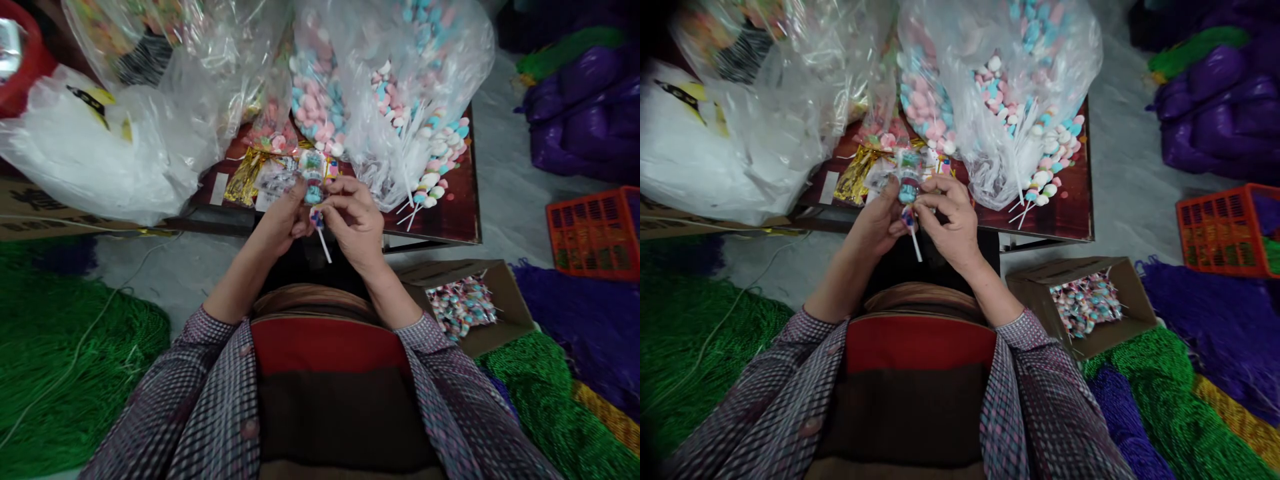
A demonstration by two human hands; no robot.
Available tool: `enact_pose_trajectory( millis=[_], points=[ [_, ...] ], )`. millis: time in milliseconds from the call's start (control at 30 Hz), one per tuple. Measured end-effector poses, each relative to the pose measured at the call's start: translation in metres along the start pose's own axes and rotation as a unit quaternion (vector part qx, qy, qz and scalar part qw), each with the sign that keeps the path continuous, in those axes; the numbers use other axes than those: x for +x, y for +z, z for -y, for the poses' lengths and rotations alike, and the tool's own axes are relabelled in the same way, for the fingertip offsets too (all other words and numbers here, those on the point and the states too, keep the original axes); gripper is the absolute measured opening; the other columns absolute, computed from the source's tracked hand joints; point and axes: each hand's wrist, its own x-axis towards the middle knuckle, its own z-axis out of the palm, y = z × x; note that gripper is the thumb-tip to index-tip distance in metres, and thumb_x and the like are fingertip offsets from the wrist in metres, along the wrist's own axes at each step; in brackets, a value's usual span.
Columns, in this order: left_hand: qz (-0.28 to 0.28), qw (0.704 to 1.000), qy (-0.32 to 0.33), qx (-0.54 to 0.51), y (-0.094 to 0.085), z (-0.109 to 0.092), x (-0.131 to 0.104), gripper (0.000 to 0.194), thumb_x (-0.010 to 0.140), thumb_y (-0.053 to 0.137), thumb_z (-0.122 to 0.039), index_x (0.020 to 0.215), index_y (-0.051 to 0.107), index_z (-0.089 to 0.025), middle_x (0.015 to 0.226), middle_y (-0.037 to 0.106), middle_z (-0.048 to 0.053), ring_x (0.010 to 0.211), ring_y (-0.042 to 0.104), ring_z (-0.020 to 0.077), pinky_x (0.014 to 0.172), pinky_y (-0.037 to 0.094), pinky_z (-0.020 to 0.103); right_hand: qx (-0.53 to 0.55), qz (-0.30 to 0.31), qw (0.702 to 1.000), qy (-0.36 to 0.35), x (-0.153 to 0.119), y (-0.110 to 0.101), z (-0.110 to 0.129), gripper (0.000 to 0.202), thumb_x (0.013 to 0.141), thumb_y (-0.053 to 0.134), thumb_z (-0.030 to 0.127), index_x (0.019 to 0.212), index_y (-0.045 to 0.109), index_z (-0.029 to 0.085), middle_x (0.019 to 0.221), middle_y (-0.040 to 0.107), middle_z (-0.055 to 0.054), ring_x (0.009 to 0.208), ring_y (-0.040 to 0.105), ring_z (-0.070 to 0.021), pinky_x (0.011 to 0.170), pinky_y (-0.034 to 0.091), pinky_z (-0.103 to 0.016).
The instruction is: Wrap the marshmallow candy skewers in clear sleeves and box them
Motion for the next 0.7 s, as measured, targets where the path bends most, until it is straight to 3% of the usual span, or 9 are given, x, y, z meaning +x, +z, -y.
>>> enact_pose_trajectory(
  millis=[100,200,233,333,400,467,533,633,700],
  points=[
    [0.013,0.998,0.065,0.003,-0.001,-0.005,-0.004,0.027,0.085,0.078,-0.043,0.075,0.068,-0.020,0.041,0.035,-0.011,0.037,0.029,0.0040,0.045,0.035,0.019,0.037,-0.002,0.998,0.044,-0.006,-0.001,-0.007,0.018,0.094,0.068,0.041,0.085,0.070,0.026,0.117,0.069,-0.006,0.120,0.064,-0.0219,0.110,0.049,-0.047],
    [0.067,0.987,0.119,0.080,-0.002,-0.012,-0.013,0.026,0.066,0.091,-0.035,0.087,0.080,-0.023,0.060,0.064,-0.004,0.050,0.052,0.0069,0.055,0.045,0.020,0.102,0.008,0.989,0.108,-0.009,-0.011,-0.007,0.030,0.095,0.064,0.052,0.085,0.067,0.023,0.118,0.071,-0.007,0.118,0.066,-0.0202,0.105,0.052,-0.042],
    [0.096,0.982,0.114,0.119,-0.002,-0.014,-0.015,0.024,0.067,0.090,-0.036,0.085,0.082,-0.023,0.069,0.072,0.000,0.059,0.061,0.0105,0.060,0.050,0.023,0.123,0.023,0.985,0.123,-0.011,-0.015,-0.004,0.032,0.094,0.064,0.054,0.086,0.067,0.023,0.114,0.072,-0.006,0.113,0.067,-0.0195,0.101,0.053,-0.040],
    [0.191,0.949,0.114,0.223,0.003,-0.014,-0.017,0.016,0.074,0.085,-0.038,0.082,0.084,-0.024,0.080,0.079,0.005,0.072,0.070,0.0163,0.071,0.054,0.027,0.126,0.079,0.978,0.144,-0.018,-0.034,0.004,0.033,0.093,0.065,0.055,0.088,0.067,0.022,0.095,0.073,-0.003,0.091,0.067,-0.0155,0.088,0.055,-0.033],
    [0.226,0.929,0.121,0.267,0.007,-0.009,-0.015,0.024,0.077,0.083,-0.035,0.099,0.084,-0.027,0.084,0.080,0.004,0.074,0.070,0.0154,0.071,0.054,0.025,0.085,0.071,0.983,0.146,-0.027,-0.052,0.004,0.030,0.094,0.065,0.051,0.088,0.067,0.021,0.088,0.072,-0.001,0.082,0.064,-0.0136,0.082,0.053,-0.031],
    [0.228,0.922,0.123,0.289,0.010,-0.001,-0.012,0.043,0.081,0.080,-0.032,0.123,0.077,-0.030,0.080,0.076,0.001,0.068,0.065,0.0122,0.066,0.051,0.022,0.032,0.002,0.988,0.152,-0.042,-0.078,-0.004,0.026,0.094,0.064,0.047,0.088,0.068,0.022,0.087,0.071,-0.001,0.081,0.063,-0.0134,0.081,0.052,-0.030],
    [0.200,0.924,0.128,0.300,0.010,0.007,-0.006,0.047,0.086,0.074,-0.031,0.133,0.071,-0.029,0.071,0.069,-0.003,0.059,0.058,0.0092,0.059,0.047,0.020,-0.030,-0.118,0.976,0.178,-0.065,-0.116,-0.022,0.023,0.092,0.066,0.045,0.088,0.068,0.022,0.087,0.070,0.000,0.081,0.062,-0.0140,0.079,0.052,-0.031],
    [0.134,0.930,0.154,0.306,0.003,0.015,0.002,0.033,0.091,0.067,-0.030,0.122,0.076,-0.025,0.066,0.063,-0.004,0.055,0.055,0.0076,0.056,0.045,0.019,-0.171,-0.330,0.900,0.226,-0.115,-0.192,-0.059,0.024,0.085,0.065,0.045,0.083,0.064,0.022,0.081,0.062,0.001,0.079,0.058,-0.0161,0.082,0.051,-0.036],
    [0.097,0.930,0.165,0.313,-0.007,0.017,0.007,0.028,0.092,0.065,-0.029,0.116,0.077,-0.024,0.065,0.062,-0.004,0.054,0.054,0.0077,0.055,0.044,0.020,-0.276,-0.402,0.832,0.265,-0.154,-0.245,-0.082,0.022,0.085,0.059,0.044,0.081,0.057,0.023,0.080,0.056,0.000,0.082,0.057,-0.0205,0.088,0.051,-0.046]
  ],
)
